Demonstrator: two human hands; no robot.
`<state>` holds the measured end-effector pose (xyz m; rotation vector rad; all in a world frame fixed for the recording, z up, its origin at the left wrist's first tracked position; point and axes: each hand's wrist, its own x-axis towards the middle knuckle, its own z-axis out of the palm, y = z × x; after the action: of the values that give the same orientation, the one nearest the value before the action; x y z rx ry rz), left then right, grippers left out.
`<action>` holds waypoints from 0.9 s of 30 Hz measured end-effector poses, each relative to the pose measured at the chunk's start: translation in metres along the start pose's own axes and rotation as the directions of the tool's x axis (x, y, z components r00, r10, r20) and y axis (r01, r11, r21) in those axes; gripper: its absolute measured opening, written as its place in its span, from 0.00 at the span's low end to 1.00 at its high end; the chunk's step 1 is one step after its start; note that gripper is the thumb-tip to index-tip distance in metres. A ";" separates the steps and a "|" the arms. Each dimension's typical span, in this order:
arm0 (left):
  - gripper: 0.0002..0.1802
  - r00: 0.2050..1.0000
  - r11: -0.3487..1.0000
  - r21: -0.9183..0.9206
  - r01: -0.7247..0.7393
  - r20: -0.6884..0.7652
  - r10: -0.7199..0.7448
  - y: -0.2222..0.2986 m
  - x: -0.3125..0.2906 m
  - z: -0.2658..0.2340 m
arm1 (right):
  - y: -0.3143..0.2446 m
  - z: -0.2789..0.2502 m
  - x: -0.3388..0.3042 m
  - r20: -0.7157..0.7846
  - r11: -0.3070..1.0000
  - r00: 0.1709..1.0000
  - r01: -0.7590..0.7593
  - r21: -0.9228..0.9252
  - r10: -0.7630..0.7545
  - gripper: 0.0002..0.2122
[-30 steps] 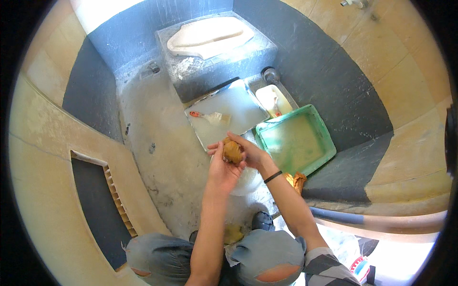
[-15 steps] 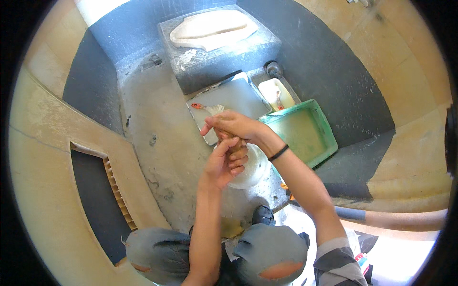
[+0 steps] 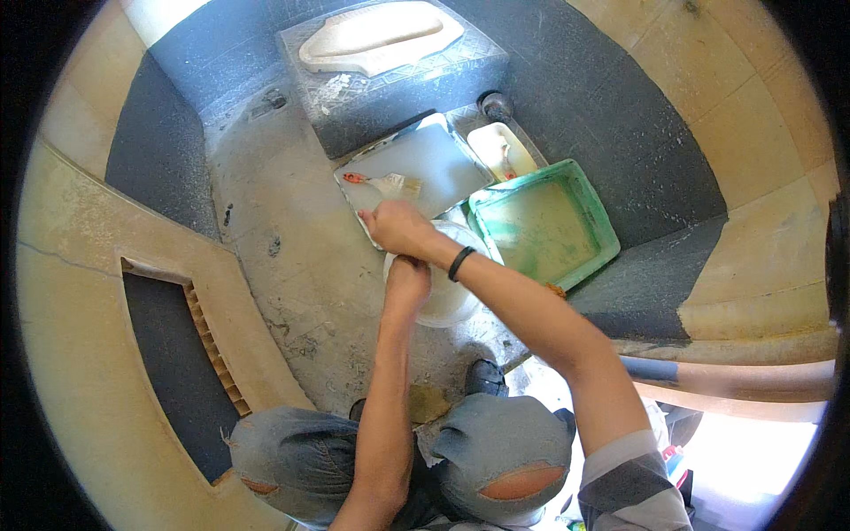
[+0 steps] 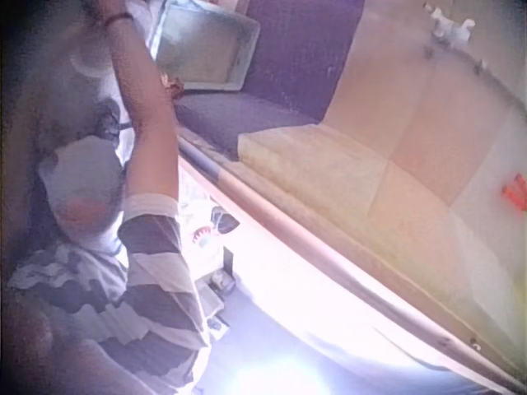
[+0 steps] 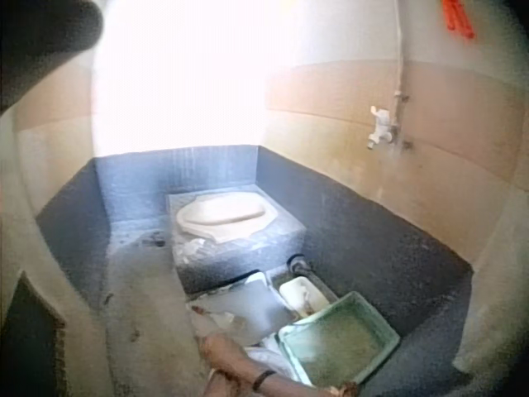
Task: The person washes a paint tray, a brush, and a small container by hand in a bucket of water and under a running tap.
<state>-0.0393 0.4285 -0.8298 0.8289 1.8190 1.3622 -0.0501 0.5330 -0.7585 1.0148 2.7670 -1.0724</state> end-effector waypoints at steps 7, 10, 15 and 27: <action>0.15 0.980 0.784 0.593 0.183 -0.051 -0.190 0.028 -0.021 0.006 | 0.009 0.020 -0.009 -0.093 0.985 0.981 -0.172 -0.014 0.170 0.22; 0.18 0.989 0.823 0.548 0.150 -0.099 -0.114 0.023 -0.026 0.010 | 0.002 0.007 -0.014 -0.095 0.985 0.981 -0.172 -0.032 0.169 0.20; 0.21 0.964 0.968 0.148 -0.201 -0.143 0.223 -0.033 0.012 -0.016 | -0.009 0.000 -0.012 -0.177 0.998 0.984 0.026 0.056 -0.016 0.22; 0.19 0.892 0.345 -0.842 0.414 0.451 0.031 0.072 -0.019 0.004 | 0.034 -0.059 -0.014 0.260 0.672 0.965 -0.212 0.710 0.030 0.20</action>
<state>-0.0197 0.4326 -0.7580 0.1748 0.5276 1.5962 -0.0067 0.5794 -0.7308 0.9896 2.0214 -2.2021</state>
